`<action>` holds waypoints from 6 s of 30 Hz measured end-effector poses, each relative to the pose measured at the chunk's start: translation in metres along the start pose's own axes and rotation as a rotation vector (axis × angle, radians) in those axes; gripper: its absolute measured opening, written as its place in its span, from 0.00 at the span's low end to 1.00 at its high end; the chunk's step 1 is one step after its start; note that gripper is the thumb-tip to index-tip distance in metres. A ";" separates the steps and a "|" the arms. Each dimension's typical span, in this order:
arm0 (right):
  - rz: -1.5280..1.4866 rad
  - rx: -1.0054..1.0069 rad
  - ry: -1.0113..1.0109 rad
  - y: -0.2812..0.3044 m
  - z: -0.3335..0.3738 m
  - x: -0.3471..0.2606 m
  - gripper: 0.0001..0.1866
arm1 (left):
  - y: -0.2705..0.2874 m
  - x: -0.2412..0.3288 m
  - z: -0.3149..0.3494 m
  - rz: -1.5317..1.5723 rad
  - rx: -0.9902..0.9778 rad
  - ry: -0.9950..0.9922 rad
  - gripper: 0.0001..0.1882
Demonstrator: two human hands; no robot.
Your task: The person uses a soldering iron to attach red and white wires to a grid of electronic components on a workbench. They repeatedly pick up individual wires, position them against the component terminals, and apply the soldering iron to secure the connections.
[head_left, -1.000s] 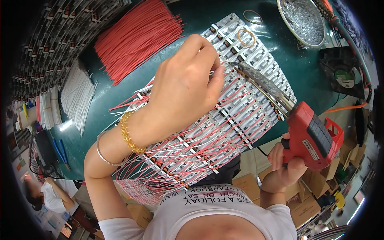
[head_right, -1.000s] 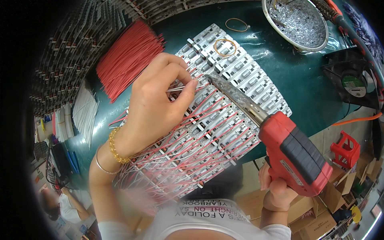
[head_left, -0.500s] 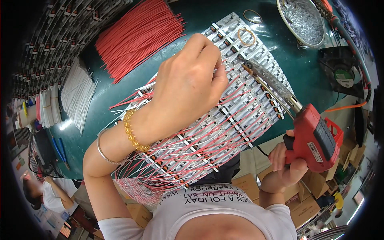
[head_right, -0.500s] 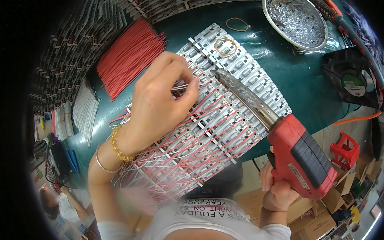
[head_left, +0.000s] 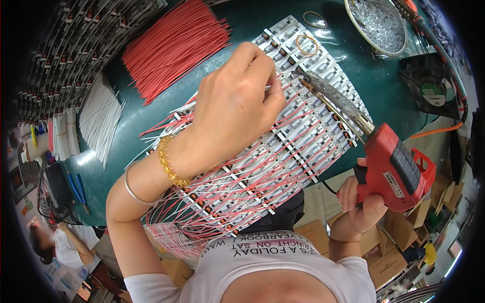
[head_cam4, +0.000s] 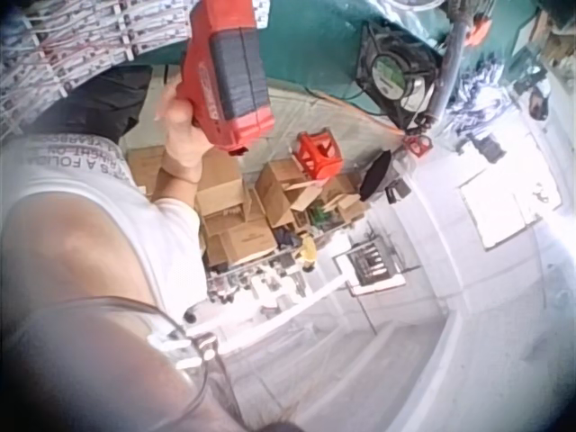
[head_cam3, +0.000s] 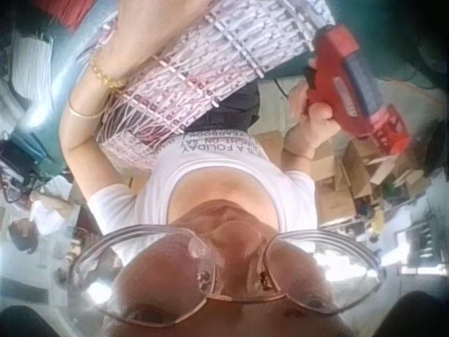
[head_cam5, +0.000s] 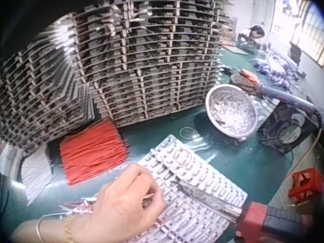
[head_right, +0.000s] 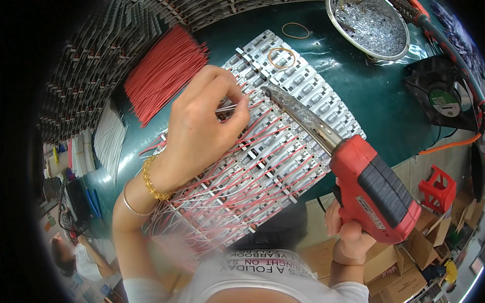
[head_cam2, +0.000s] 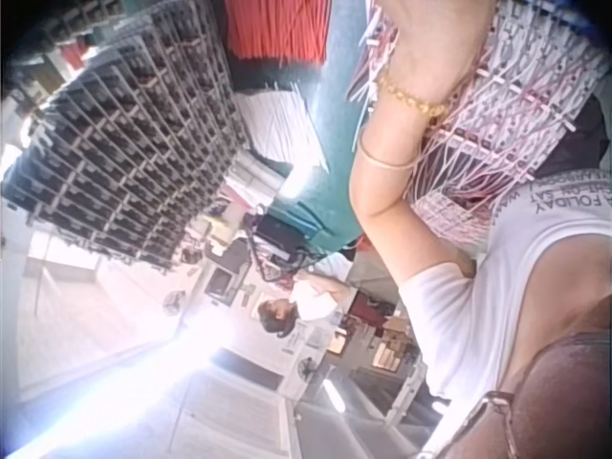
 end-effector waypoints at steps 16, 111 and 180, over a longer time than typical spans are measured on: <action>-0.070 0.069 -0.017 0.013 0.012 0.003 0.46 | 0.006 0.005 0.000 -0.063 -0.175 -0.266 0.06; -0.276 0.036 0.147 0.025 0.031 0.001 0.40 | 0.114 -0.042 0.043 -0.735 0.129 0.050 0.11; -0.106 0.184 -0.051 0.033 0.057 0.018 0.51 | 0.008 0.042 0.013 -0.019 0.073 -0.151 0.06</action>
Point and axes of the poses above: each hand's wrist, its own z-axis away from the middle knuckle, its own y-axis out of the back of the hand, x = y × z, the point moved 7 cm from there along -z, towards the middle knuckle, and after that the axes turned 1 degree about x, right-handed, at the moved point
